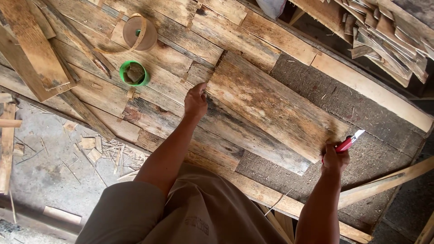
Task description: Repairing or preparing wooden panels using tape and a utility knife.
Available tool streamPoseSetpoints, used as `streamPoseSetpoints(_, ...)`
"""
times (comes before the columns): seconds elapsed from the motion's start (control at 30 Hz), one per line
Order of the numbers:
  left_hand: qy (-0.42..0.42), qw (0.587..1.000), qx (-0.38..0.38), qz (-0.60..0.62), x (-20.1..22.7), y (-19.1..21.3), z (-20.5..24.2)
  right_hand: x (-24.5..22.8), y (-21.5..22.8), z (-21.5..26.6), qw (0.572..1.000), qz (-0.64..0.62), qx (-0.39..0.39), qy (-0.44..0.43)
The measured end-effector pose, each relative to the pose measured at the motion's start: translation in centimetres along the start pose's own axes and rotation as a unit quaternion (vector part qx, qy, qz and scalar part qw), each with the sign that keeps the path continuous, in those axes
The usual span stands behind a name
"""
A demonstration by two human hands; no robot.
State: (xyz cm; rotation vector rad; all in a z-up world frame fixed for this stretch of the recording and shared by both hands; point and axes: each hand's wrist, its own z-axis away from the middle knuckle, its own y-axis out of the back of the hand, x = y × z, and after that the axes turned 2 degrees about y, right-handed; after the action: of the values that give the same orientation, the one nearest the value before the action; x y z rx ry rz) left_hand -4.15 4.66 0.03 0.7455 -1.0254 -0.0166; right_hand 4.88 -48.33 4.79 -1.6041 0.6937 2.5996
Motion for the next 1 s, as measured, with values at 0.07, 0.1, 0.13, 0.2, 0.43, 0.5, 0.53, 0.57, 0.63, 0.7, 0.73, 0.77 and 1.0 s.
streamPoseSetpoints(0.07,0.028,0.999,-0.006,0.025,1.1,0.4,0.1,0.2,0.1,-0.7,1.000,-0.008,0.008,0.007)
streamPoseSetpoints(0.1,0.056,0.997,-0.011,0.050,1.6,0.7,0.2,0.5,0.2,-1.1,1.000,-0.016,0.016,0.014)
streamPoseSetpoints(0.13,0.057,0.997,-0.011,0.049,1.4,0.5,0.0,0.1,0.3,-1.0,1.000,-0.015,0.015,0.012)
streamPoseSetpoints(0.2,0.019,0.985,-0.004,0.170,0.9,0.2,-0.7,-0.8,0.2,-1.2,0.997,-0.066,0.007,0.030)
streamPoseSetpoints(0.43,0.056,0.985,-0.030,0.161,5.5,1.0,-3.5,-4.8,-2.1,-4.8,0.998,-0.025,0.036,0.038)
streamPoseSetpoints(0.5,0.026,0.991,-0.028,0.125,5.2,0.0,-4.7,-5.3,-2.7,-6.8,0.997,-0.032,0.052,0.039)
streamPoseSetpoints(0.53,0.027,0.992,-0.030,0.123,5.4,0.0,-5.0,-5.2,-3.0,-7.6,0.997,-0.031,0.053,0.037)
streamPoseSetpoints(0.57,0.029,0.993,-0.028,0.113,5.5,0.0,-5.3,-5.1,-3.2,-8.4,0.997,-0.030,0.040,0.054)
streamPoseSetpoints(0.63,0.034,0.994,-0.030,0.101,5.3,-0.4,-5.8,-4.6,-3.6,-10.1,0.997,-0.027,0.028,0.068)
streamPoseSetpoints(0.7,0.006,0.995,-0.014,0.099,4.6,-1.0,-6.0,-3.9,-3.8,-11.8,0.997,-0.010,0.018,0.080)
streamPoseSetpoints(0.73,0.008,0.995,-0.017,0.098,4.4,-1.3,-6.0,-4.3,-4.0,-11.6,0.997,-0.008,0.019,0.077)
streamPoseSetpoints(0.77,-0.008,0.993,-0.018,0.114,4.1,-1.5,-6.2,-4.7,-4.4,-11.6,0.997,-0.007,0.017,0.077)
streamPoseSetpoints(1.0,-0.043,0.995,-0.001,0.092,3.2,-2.2,-6.1,-4.4,-5.4,-12.6,0.998,0.021,0.016,0.050)
